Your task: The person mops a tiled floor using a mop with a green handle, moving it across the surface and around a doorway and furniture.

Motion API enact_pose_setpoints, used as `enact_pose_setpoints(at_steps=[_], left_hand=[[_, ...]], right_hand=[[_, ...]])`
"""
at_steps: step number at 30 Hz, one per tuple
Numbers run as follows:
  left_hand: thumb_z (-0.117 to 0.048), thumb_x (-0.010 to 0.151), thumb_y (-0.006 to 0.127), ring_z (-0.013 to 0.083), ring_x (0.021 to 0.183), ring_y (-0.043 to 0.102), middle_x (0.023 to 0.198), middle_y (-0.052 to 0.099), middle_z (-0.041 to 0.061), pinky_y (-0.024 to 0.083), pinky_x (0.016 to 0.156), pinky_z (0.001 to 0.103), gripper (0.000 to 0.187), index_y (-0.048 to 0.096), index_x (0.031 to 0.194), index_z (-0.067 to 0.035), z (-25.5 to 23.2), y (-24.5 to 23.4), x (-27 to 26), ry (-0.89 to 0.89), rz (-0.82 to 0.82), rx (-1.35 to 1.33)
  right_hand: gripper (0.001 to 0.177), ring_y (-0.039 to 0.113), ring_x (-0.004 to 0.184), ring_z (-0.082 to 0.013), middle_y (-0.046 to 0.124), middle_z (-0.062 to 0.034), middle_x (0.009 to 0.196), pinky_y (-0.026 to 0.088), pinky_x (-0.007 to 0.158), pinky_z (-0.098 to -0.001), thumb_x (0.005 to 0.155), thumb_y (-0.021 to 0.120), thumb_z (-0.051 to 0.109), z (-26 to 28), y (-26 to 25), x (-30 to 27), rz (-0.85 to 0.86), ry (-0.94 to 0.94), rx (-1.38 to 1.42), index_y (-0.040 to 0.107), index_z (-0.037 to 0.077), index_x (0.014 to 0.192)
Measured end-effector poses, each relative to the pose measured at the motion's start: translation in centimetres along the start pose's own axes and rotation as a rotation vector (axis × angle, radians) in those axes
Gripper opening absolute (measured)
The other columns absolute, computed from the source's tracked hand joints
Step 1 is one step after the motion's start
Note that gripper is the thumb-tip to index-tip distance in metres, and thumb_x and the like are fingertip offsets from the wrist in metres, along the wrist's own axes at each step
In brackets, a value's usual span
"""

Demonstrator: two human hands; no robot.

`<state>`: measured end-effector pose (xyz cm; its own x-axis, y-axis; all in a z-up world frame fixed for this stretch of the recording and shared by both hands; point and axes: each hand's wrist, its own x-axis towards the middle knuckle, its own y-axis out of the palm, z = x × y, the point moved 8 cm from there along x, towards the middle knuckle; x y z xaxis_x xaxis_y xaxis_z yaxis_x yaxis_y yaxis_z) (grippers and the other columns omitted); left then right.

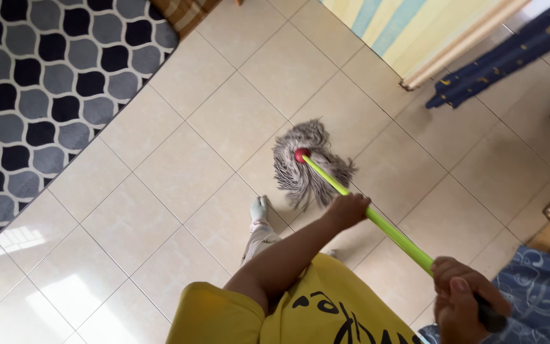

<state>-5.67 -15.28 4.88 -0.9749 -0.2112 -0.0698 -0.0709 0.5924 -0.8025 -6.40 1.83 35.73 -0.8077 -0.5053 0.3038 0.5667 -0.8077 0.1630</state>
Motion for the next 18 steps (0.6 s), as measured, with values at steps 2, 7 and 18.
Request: enact_pose_setpoints(at_steps=[2,7,18], left_hand=[[-0.034,0.092,0.068,0.0316,0.091,0.073,0.097,0.071,0.011,0.062,0.069,0.045,0.027,0.066,0.102,-0.010,5.1,-2.0,1.0,-0.038,-0.054,0.026],[-0.025,0.090,0.066,0.0319,0.094,0.071,0.100,0.070,0.011,0.062,0.066,0.048,0.022,0.066,0.103,-0.008,18.6,-6.6,1.8,-0.158,-0.068,0.111],[-0.030,0.102,0.043,0.0290,0.105,0.068,0.106,0.066,0.008,0.052,0.091,0.043,0.024,0.064,0.111,-0.025,50.0,-20.5,0.2,-0.661,-0.433,-0.425]], right_hand=[[0.022,0.046,0.049,-0.0140,0.050,-0.0087,0.057,0.047,0.058,-0.0342,0.095,0.049,0.000,-2.5,3.4,1.9,0.007,0.000,0.014,0.050,-0.002,0.073],[0.014,0.044,0.057,-0.0126,0.056,-0.0095,0.070,0.040,0.057,-0.0279,0.093,0.050,0.001,-9.4,13.7,5.2,0.065,0.043,0.013,0.053,-0.005,0.080],[0.019,0.062,0.085,-0.0204,0.063,-0.0087,0.084,0.053,0.104,-0.0405,0.099,0.057,0.004,-22.2,39.3,14.8,0.376,-0.027,-0.094,0.059,-0.003,0.082]])
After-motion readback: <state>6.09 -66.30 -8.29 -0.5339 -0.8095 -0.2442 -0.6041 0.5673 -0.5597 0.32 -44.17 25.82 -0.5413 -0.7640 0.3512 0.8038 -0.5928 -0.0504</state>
